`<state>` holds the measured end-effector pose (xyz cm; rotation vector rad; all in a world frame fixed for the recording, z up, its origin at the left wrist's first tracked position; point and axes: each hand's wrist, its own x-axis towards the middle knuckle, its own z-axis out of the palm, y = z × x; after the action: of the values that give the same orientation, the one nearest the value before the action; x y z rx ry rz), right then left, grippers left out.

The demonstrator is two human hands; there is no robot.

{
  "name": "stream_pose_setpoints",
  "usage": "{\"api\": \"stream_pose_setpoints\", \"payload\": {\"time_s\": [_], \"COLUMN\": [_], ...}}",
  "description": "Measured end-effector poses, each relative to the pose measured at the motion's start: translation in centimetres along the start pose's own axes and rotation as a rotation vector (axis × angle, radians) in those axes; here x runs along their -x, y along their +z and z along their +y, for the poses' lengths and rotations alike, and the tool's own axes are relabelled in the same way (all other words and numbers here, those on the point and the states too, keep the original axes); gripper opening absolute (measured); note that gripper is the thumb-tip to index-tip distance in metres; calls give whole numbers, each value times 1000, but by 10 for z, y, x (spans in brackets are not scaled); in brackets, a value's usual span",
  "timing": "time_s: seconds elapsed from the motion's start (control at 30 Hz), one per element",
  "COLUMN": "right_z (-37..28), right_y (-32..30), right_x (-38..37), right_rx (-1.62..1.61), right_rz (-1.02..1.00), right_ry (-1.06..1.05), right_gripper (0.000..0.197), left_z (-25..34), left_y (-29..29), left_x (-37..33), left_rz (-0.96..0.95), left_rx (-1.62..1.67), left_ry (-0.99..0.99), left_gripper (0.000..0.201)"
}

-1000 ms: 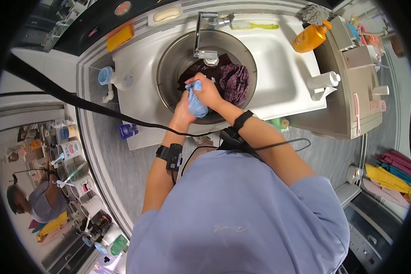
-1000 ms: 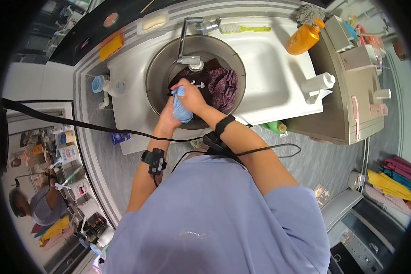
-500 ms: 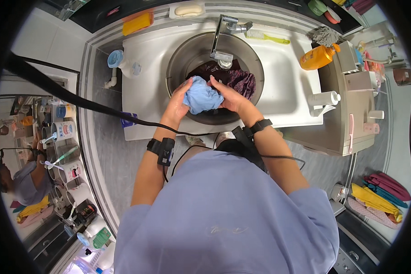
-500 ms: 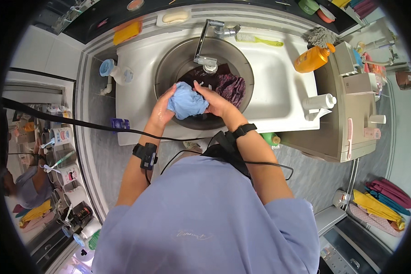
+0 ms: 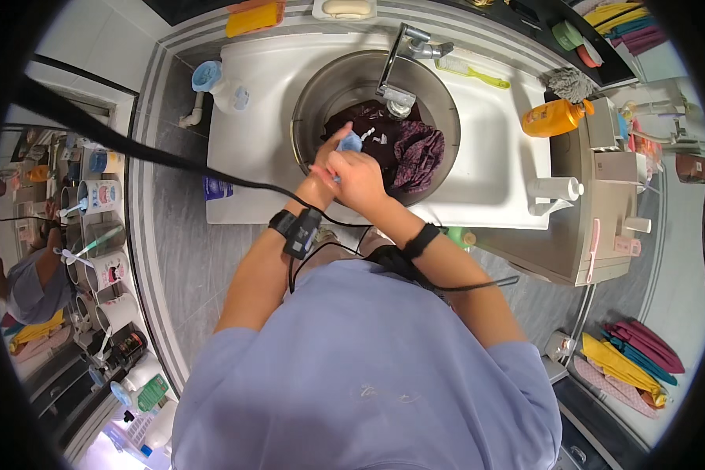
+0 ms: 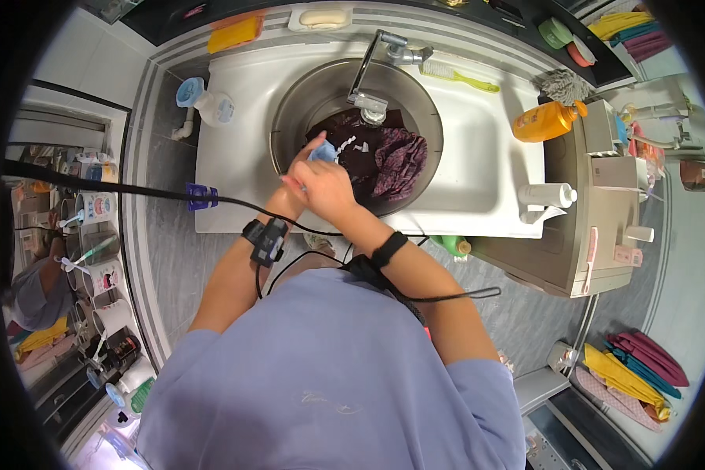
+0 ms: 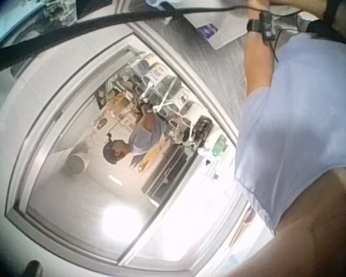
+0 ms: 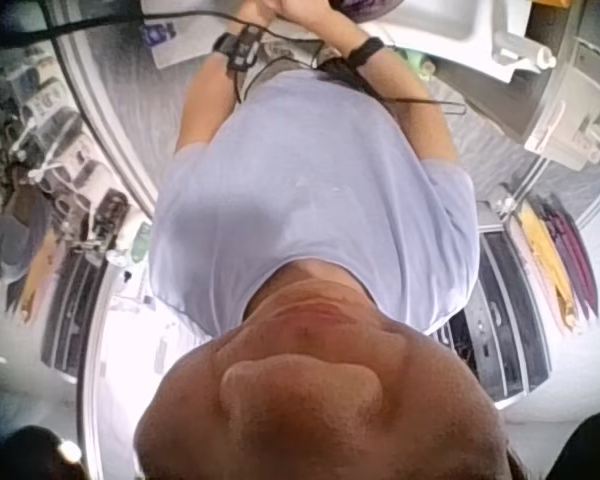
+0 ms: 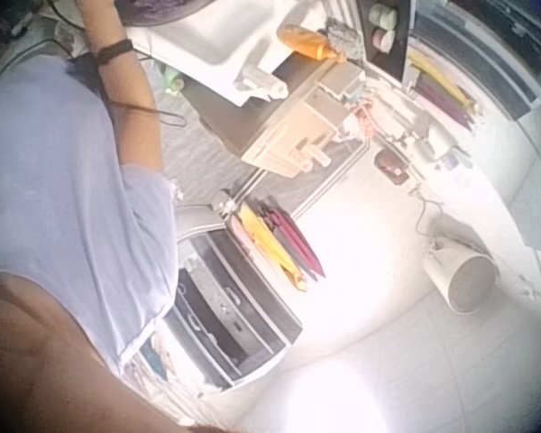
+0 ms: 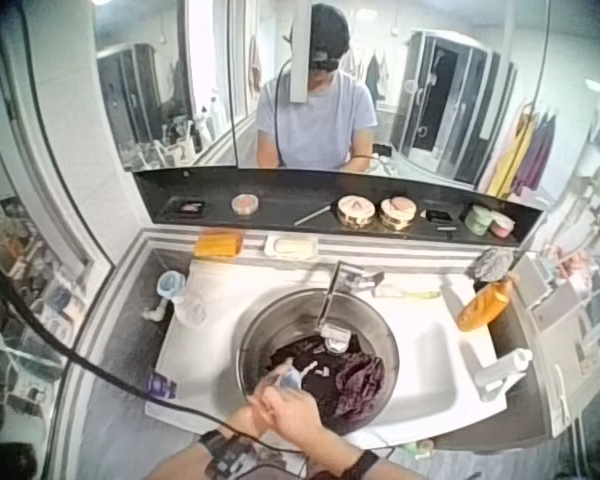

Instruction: Wash a small amount of clothing by hand in a sink.

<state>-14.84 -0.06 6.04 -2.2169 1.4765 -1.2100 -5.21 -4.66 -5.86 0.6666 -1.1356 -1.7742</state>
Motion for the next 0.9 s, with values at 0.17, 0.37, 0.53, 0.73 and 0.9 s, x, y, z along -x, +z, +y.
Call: {"api": "stream_pose_setpoints", "payload": {"time_s": [0.17,0.37,0.53,0.73,0.9], "right_z": [52,76,21,30,52], "right_y": [14,20,18,23,27], "right_x": [-15,-3,-3,-8,-14], "right_rx": [217,256,120,158,155], "right_rz": [129,105,81,55,113], "right_ry": [276,457,260,97,197], "right_gripper": [21,15,11,14,16], "left_z": [-9,20,8,14,5], "left_y": [20,28,-25,9,9], "left_x": [-17,-8,-18,-16,-18], "left_rz": [200,378,380,249,188], "left_rx": [761,616,674,705,653], "left_ry": [-564,-616,-586,-602,-516], "left_gripper": [23,26,20,21,24]}}
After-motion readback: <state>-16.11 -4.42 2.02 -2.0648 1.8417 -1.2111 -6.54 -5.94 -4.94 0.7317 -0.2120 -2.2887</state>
